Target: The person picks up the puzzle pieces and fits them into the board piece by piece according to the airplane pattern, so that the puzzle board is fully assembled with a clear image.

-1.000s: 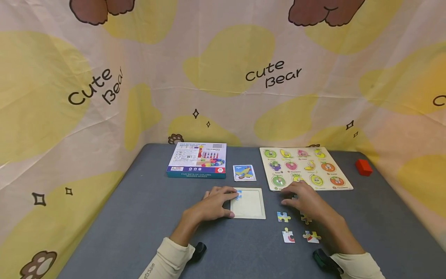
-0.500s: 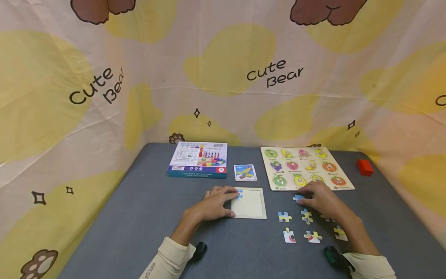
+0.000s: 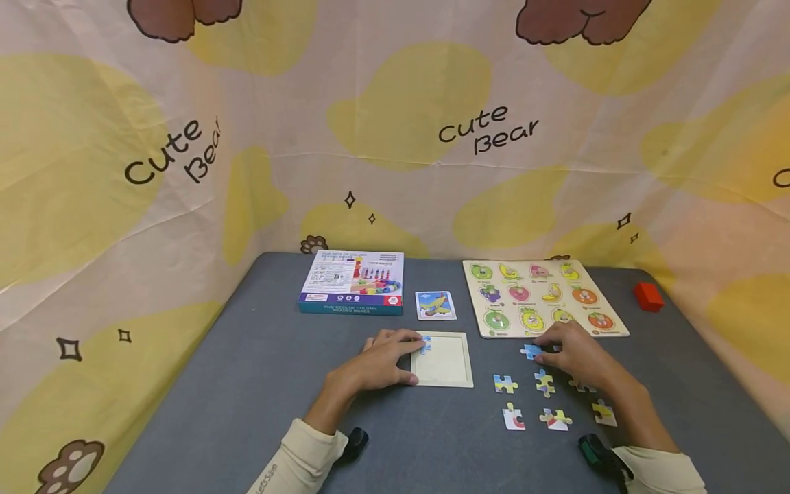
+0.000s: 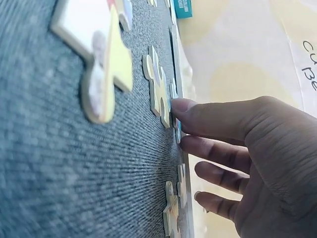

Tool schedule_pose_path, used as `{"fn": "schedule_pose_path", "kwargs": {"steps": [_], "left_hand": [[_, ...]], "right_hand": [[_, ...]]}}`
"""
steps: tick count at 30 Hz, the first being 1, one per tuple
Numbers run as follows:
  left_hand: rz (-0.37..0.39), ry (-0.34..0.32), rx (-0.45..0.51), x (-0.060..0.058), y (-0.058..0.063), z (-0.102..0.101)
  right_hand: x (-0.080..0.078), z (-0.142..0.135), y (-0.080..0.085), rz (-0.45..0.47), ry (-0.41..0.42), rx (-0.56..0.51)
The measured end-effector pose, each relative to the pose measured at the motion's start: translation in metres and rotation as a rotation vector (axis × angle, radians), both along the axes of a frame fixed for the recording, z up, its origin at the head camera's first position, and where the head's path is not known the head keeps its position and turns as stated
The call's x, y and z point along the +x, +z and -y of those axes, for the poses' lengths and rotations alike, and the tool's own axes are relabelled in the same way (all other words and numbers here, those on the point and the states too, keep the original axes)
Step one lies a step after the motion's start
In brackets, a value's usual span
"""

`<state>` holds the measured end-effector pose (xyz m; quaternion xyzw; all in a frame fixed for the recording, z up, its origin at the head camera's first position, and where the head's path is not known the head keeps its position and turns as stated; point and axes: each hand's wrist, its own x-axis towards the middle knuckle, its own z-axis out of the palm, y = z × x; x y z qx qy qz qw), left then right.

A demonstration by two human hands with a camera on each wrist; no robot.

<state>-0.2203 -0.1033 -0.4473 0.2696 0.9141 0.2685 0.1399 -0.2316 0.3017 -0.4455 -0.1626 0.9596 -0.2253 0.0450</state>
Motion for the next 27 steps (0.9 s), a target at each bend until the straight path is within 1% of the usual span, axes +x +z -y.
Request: {"fn": "schedule_pose_path", "kwargs": {"steps": [8, 17, 22, 27], "left_hand": [[0.004, 0.005, -0.005, -0.002, -0.003, -0.001], [0.005, 0.002, -0.002, -0.001, -0.004, -0.001], [-0.001, -0.009, 0.007, -0.001, -0.003, -0.001], [-0.014, -0.01, 0.014, -0.002, -0.004, 0.001]], "right_hand": [[0.001, 0.0, 0.002, 0.03, -0.012, -0.006], [-0.001, -0.001, -0.001, 0.024, -0.008, 0.011], [0.0, 0.002, 0.003, -0.001, 0.009, -0.009], [-0.001, 0.015, 0.005, -0.041, 0.039, -0.028]]}}
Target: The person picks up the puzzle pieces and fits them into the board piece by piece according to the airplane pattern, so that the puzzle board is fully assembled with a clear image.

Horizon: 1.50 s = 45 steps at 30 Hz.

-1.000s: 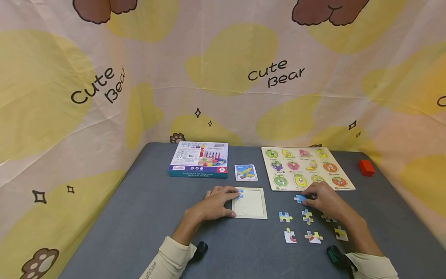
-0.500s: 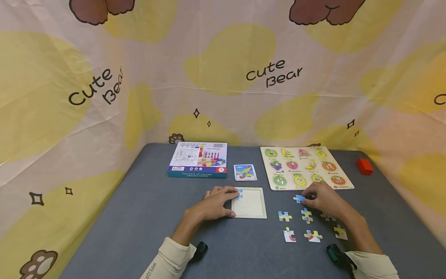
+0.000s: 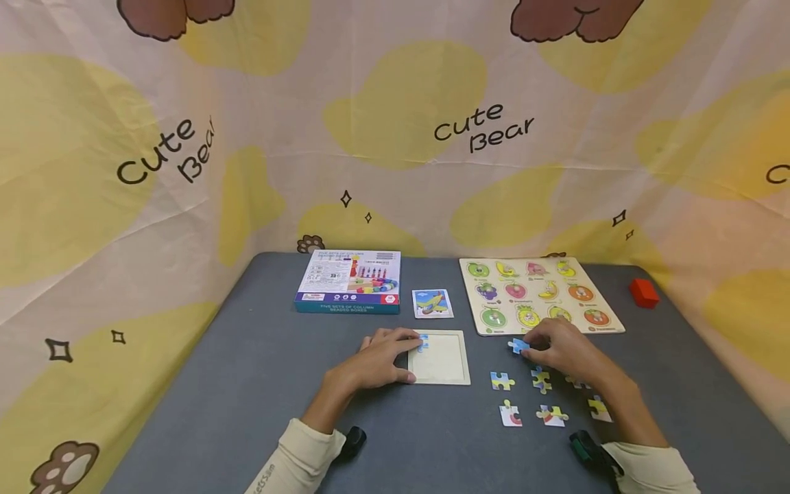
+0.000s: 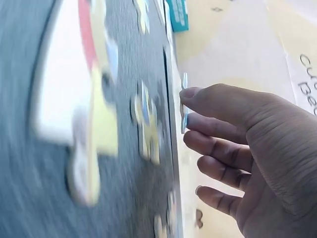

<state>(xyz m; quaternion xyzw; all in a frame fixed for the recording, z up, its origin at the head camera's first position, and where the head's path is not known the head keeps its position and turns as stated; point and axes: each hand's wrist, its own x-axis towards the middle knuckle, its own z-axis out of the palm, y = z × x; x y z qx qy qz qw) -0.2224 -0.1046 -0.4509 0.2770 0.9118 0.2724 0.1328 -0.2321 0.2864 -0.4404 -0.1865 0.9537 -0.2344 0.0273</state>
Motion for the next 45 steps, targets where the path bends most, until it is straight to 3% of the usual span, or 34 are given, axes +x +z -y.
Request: {"fn": "schedule_pose_path", "kwargs": {"steps": [15, 25, 33, 40, 45], "left_hand": [[0.008, 0.002, -0.008, 0.0, 0.002, -0.002], [-0.002, 0.004, -0.027, -0.001, 0.002, -0.002], [-0.009, -0.003, -0.027, -0.001, 0.003, -0.002], [-0.007, -0.002, -0.029, -0.001, 0.004, -0.002], [-0.005, -0.003, -0.034, -0.001, 0.003, -0.002]], "right_hand": [[-0.004, 0.06, -0.008, -0.042, 0.079, 0.002], [-0.017, 0.097, -0.012, -0.098, 0.16, -0.003], [-0.022, 0.121, -0.012, -0.131, 0.161, 0.008], [-0.023, 0.136, -0.013, -0.196, 0.148, 0.089], [-0.023, 0.141, -0.014, -0.193, 0.151, 0.067]]}}
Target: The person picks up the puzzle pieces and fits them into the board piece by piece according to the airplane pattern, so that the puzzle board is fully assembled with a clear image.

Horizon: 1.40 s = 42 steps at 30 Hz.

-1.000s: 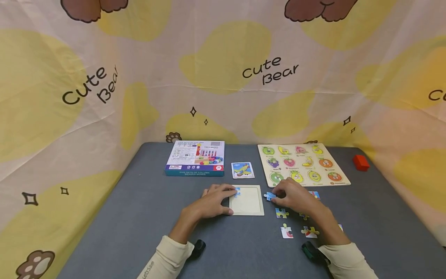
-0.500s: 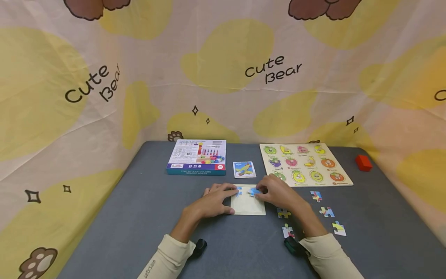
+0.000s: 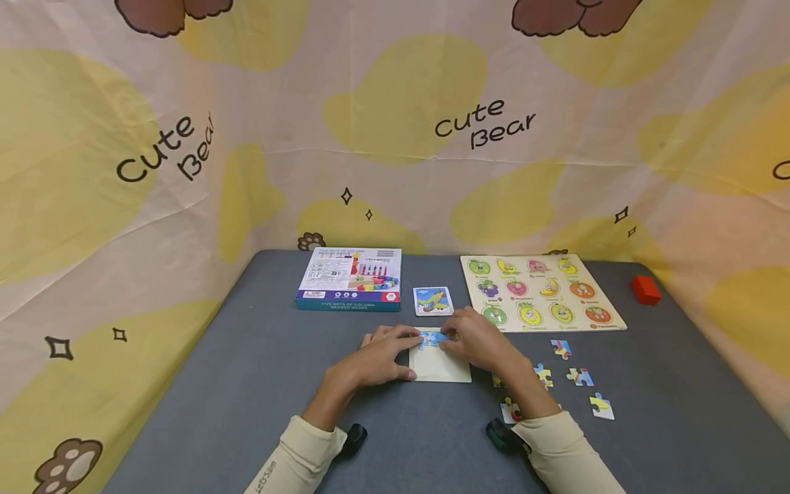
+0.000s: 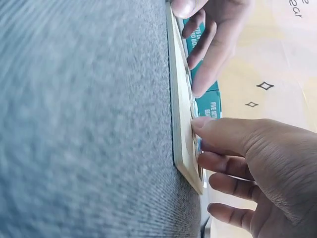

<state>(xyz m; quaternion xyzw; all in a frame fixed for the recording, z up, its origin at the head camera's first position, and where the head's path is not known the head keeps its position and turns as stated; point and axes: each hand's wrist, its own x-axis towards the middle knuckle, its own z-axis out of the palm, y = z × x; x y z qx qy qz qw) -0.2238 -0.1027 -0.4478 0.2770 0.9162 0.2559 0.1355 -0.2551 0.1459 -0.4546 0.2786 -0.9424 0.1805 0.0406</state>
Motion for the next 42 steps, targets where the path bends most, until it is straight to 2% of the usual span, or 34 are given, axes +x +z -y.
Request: {"fn": "schedule_pose_path", "kwargs": {"steps": [10, 26, 36, 42], "left_hand": [[0.004, 0.007, -0.009, -0.0009, 0.0003, -0.0003], [0.005, 0.014, -0.007, -0.0007, -0.001, 0.0002], [0.011, 0.014, 0.005, 0.0006, 0.0, -0.001], [0.017, -0.02, 0.027, 0.0014, 0.0006, -0.0048]], "right_hand": [[0.0015, 0.0011, -0.0001, 0.081, -0.007, -0.048], [0.0022, 0.0065, -0.001, 0.081, -0.022, -0.07], [0.0016, -0.001, 0.0012, 0.098, 0.002, -0.086], [0.0001, -0.0018, -0.0011, 0.105, 0.001, -0.1]]}}
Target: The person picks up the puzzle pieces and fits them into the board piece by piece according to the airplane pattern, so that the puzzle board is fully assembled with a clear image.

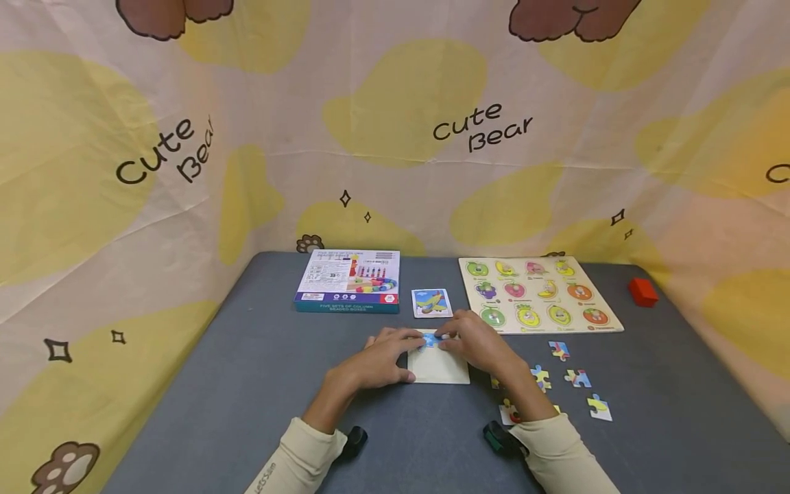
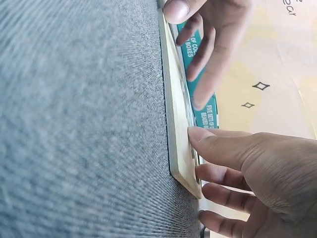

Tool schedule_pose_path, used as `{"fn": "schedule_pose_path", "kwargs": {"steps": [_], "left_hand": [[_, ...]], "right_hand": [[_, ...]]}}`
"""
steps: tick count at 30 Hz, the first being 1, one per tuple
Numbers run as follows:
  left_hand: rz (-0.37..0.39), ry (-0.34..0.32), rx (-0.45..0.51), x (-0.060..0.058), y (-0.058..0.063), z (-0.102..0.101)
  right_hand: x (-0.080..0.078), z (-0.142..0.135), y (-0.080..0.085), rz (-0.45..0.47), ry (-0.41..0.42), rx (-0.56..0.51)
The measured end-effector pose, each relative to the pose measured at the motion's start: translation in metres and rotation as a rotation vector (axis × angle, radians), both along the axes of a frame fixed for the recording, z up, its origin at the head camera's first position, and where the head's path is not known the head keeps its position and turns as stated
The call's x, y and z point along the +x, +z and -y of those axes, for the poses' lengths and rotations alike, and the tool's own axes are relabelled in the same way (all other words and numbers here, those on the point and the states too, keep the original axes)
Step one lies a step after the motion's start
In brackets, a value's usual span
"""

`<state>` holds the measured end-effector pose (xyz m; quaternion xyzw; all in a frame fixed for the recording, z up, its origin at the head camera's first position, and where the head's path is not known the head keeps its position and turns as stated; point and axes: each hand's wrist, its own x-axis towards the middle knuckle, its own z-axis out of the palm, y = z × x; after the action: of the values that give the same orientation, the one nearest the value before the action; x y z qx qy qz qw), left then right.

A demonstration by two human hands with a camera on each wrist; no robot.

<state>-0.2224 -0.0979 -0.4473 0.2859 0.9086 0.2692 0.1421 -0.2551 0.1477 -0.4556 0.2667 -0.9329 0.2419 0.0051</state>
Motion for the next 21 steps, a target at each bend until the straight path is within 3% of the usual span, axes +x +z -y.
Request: {"fn": "schedule_pose_path", "kwargs": {"steps": [7, 14, 21], "left_hand": [[0.014, -0.046, -0.027, 0.001, 0.002, -0.007], [-0.014, -0.068, -0.118, 0.002, 0.002, -0.012], [-0.023, -0.082, -0.134, 0.001, 0.002, -0.01]], "right_hand": [[0.0, 0.002, -0.001, -0.002, -0.005, -0.003], [0.002, 0.004, 0.001, 0.041, -0.048, 0.015], [0.003, -0.006, 0.006, 0.036, 0.009, -0.039]]}}
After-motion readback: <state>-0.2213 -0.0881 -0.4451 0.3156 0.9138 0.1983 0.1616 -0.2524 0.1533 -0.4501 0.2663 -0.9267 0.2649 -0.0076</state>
